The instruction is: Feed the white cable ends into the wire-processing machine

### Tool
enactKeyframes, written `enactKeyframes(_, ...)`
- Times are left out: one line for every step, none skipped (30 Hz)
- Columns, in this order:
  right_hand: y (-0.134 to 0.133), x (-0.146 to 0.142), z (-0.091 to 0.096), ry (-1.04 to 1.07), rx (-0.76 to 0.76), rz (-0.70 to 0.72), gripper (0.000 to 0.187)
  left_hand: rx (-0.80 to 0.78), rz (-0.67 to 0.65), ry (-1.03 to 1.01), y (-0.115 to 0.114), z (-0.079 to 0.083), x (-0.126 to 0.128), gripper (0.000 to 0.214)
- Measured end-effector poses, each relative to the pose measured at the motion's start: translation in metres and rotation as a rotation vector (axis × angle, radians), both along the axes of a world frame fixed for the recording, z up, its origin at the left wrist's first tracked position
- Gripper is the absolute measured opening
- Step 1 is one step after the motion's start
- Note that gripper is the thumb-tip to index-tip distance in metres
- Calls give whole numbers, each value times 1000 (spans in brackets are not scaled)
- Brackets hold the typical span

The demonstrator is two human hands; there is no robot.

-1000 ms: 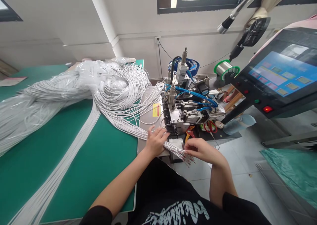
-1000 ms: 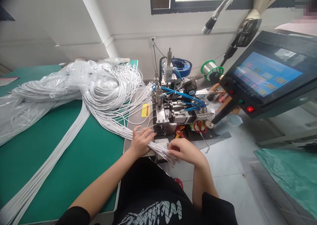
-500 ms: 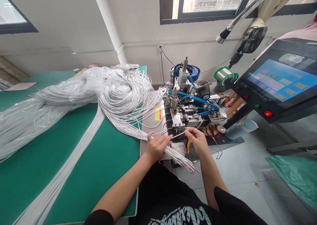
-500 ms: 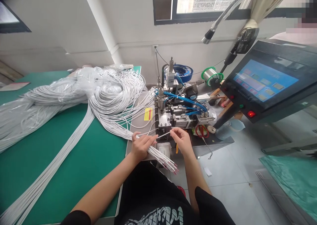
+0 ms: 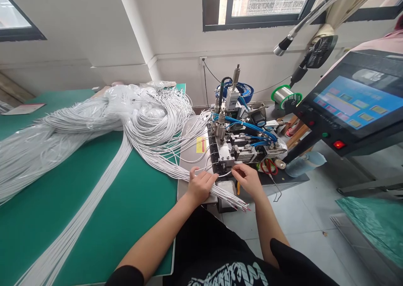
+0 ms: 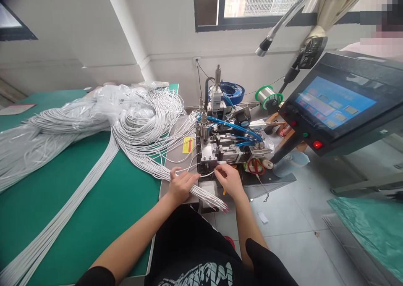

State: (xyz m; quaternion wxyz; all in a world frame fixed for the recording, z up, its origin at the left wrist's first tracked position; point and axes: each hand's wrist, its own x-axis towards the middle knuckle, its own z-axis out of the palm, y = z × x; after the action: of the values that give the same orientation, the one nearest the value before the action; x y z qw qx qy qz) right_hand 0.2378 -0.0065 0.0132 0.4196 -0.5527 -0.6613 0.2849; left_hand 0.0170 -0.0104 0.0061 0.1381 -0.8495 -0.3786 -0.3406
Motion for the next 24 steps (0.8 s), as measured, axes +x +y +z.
enactKeyframes(0,2,0,-66,5,21,17,-6,20,9,0,0,1,29)
enactKeyframes(1,3,-1,-104,1,41,16,-14,36,19,0,1,1,30)
enactKeyframes(1,3,-1,-117,-9,52,16,-25,48,29,-1,1,1,31)
enactKeyframes(1,2,-3,-111,-22,50,16,-35,58,38,-1,1,2,32)
enactKeyframes(1,1,-4,-91,-36,36,18,-41,66,44,-1,1,2,32)
enactKeyframes(2,-1,-6,-62,-51,14,20,-47,73,48,-1,1,2,32)
enactKeyframes(2,-3,-9,-29,-68,-11,23,-51,81,49,-1,1,2,33)
enactKeyframes(3,-4,-11,4,-87,-34,25,-55,86,49,0,1,1,32)
enactKeyframes(4,-6,-14,35,-103,-56,27,-60,88,51,0,1,1,32)
enactKeyframes(4,-7,-17,63,-117,-77,28,-63,89,50,0,1,1,32)
enactKeyframes(4,-9,-19,89,-131,-95,29,-67,89,50,0,1,1,31)
enactKeyframes(4,-10,-21,112,-142,-113,29,-70,88,50,0,1,0,30)
enactKeyframes(3,-11,-23,134,-150,-129,29,-70,87,50,0,0,0,30)
enactKeyframes(2,-13,-25,152,-153,-143,30,-69,84,49,0,0,0,30)
enactKeyframes(1,-14,-26,167,-154,-153,30,-68,82,48,0,-1,0,30)
enactKeyframes(0,-15,-27,179,-152,-163,30,-68,79,48,0,-1,0,31)
enactKeyframes(-1,-16,-28,189,-150,-174,30,-71,77,50,0,-2,0,31)
enactKeyframes(-1,-16,-29,195,-150,-186,30,-77,78,51,0,-2,0,31)
enactKeyframes(-1,-17,-30,201,-153,-197,30,-86,82,54,0,-2,0,31)
enactKeyframes(-1,-18,-31,210,-161,-202,31,-99,89,58,0,-3,0,31)
enactKeyframes(1,-18,-32,222,-173,-203,31,-112,97,63,0,-3,0,31)
enactKeyframes(2,-18,-33,238,-186,-198,31,-124,104,68,0,-3,1,31)
enactKeyframes(4,-17,-35,257,-202,-186,32,-134,108,72,0,-3,1,32)
enactKeyframes(6,-16,-36,277,-218,-169,32,-141,110,76,0,-2,1,33)
